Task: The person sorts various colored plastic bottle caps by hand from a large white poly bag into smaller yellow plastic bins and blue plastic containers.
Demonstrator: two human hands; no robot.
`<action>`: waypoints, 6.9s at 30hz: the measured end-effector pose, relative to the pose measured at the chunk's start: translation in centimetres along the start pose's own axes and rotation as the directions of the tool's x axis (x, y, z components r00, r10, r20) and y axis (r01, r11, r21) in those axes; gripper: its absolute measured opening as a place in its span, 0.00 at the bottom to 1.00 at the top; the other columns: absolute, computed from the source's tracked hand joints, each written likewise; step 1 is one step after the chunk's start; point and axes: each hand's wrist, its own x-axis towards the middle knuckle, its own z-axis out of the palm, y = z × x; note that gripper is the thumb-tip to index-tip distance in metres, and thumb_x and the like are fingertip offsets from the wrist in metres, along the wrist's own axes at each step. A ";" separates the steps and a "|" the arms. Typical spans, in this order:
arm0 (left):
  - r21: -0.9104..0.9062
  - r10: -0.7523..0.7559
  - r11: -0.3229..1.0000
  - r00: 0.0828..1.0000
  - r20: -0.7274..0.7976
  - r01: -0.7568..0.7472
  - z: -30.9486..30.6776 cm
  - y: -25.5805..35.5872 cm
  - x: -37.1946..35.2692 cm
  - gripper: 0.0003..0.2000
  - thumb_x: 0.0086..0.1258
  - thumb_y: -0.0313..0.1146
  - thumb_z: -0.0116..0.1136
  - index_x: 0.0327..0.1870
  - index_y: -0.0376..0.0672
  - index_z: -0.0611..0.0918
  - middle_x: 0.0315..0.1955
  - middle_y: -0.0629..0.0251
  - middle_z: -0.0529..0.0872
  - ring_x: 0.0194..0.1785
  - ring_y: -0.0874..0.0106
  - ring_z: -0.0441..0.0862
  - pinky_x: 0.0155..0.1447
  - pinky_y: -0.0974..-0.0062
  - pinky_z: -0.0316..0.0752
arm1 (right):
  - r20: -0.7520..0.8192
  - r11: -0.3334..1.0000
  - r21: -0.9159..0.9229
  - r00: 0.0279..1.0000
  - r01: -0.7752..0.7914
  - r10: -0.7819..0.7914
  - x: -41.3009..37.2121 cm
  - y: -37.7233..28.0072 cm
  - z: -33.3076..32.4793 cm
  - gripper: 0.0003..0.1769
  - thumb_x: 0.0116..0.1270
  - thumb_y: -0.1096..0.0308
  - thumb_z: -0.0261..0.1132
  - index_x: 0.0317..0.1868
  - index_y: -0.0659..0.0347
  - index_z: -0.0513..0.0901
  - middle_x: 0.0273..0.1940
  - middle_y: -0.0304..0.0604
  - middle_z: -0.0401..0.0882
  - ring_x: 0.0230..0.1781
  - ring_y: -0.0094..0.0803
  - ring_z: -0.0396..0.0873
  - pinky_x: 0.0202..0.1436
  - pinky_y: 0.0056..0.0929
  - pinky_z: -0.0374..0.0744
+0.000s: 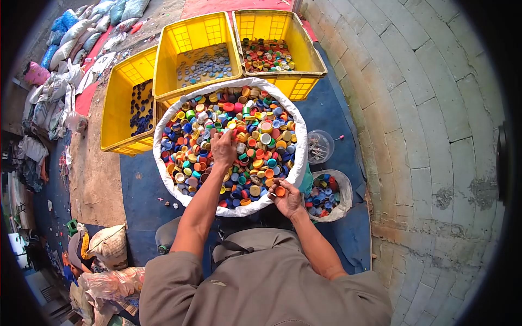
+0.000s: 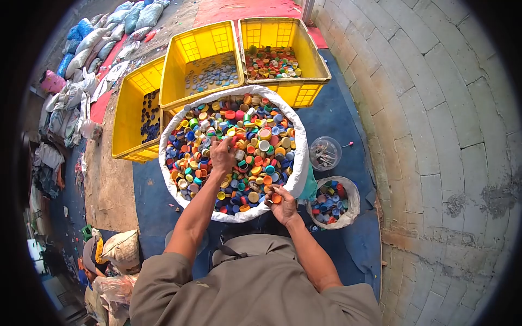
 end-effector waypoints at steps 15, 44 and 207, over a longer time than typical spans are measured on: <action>-0.793 -0.415 -0.416 0.683 0.600 0.444 -6.8 2.5 -8.9 0.10 0.64 0.25 0.57 0.46 0.37 0.76 0.39 0.60 0.79 0.42 0.69 0.81 0.52 0.70 0.77 | 0.478 -0.254 -0.878 0.753 0.405 -0.452 11.6 -2.0 5.5 0.19 0.57 0.71 0.69 0.49 0.64 0.77 0.39 0.50 0.85 0.43 0.40 0.85 0.45 0.33 0.82; -0.549 -0.296 0.755 0.933 0.204 0.359 -4.4 3.6 -7.1 0.22 0.54 0.31 0.71 0.49 0.35 0.79 0.41 0.57 0.86 0.44 0.69 0.84 0.48 0.72 0.77 | 0.031 0.833 -0.488 0.959 0.261 -0.282 10.1 -2.4 4.0 0.13 0.63 0.68 0.65 0.46 0.64 0.78 0.32 0.37 0.81 0.21 0.18 0.73 0.23 0.16 0.72; -0.244 -0.556 0.767 0.805 0.209 0.593 2.9 8.6 0.1 0.16 0.58 0.36 0.60 0.45 0.38 0.81 0.32 0.52 0.87 0.40 0.58 0.85 0.47 0.64 0.78 | -0.135 0.991 -0.115 0.987 0.072 -0.087 -0.7 -2.0 -2.8 0.17 0.70 0.53 0.56 0.43 0.59 0.76 0.30 0.41 0.79 0.35 0.36 0.80 0.42 0.35 0.79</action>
